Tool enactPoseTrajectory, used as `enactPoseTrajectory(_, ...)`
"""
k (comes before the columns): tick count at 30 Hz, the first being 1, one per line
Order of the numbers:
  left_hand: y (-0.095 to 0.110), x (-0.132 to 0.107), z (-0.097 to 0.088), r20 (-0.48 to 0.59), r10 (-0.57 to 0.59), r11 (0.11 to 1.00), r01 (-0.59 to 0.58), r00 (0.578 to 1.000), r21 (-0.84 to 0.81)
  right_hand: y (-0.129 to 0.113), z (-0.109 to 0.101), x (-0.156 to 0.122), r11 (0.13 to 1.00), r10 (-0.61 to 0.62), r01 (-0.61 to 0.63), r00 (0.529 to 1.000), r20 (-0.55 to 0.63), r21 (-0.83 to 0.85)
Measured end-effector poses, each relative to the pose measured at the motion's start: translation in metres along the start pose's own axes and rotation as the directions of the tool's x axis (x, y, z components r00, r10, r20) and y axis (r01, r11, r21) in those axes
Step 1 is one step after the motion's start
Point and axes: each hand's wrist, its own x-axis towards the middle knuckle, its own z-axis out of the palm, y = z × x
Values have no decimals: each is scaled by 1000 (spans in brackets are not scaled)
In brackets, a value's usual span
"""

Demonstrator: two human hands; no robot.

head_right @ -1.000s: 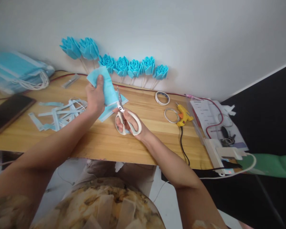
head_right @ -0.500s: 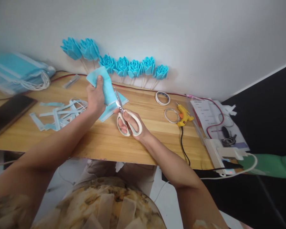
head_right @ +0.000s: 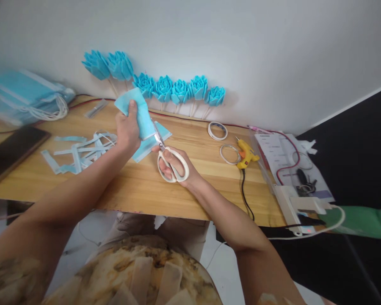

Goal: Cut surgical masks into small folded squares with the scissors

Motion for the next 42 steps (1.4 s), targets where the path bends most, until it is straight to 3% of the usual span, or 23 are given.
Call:
enactPoseTrajectory(5,6,-5,3,47,-85,995,88,995,-51,0,-3,0,1000,5,-5,1000,18,-10)
enactPoseTrajectory(10,9,-9,3,168,-200,968,221,965,-120,1,-4,0,1000,-16,16,1000,11,5)
enactPoseTrajectory(15,1,-2,-5,399,-176,965,238,900,-112,2,-5,1,1000,-18,18,999,-27,9)
enactPoseTrajectory(22,-1,-2,-6,509,-145,972,219,849,-89,-2,-2,2,999,-31,31,997,-66,5)
enactPoseTrajectory(26,1,-2,-6,508,-138,977,202,851,-73,-2,-2,1,999,-27,27,999,-47,17)
enactPoseTrajectory(33,-2,8,-9,408,-64,990,111,911,-92,-6,-4,2,997,14,-16,1000,23,71)
enactPoseTrajectory(42,2,3,-8,424,9,998,20,905,-65,-7,-6,3,996,18,-23,998,59,84)
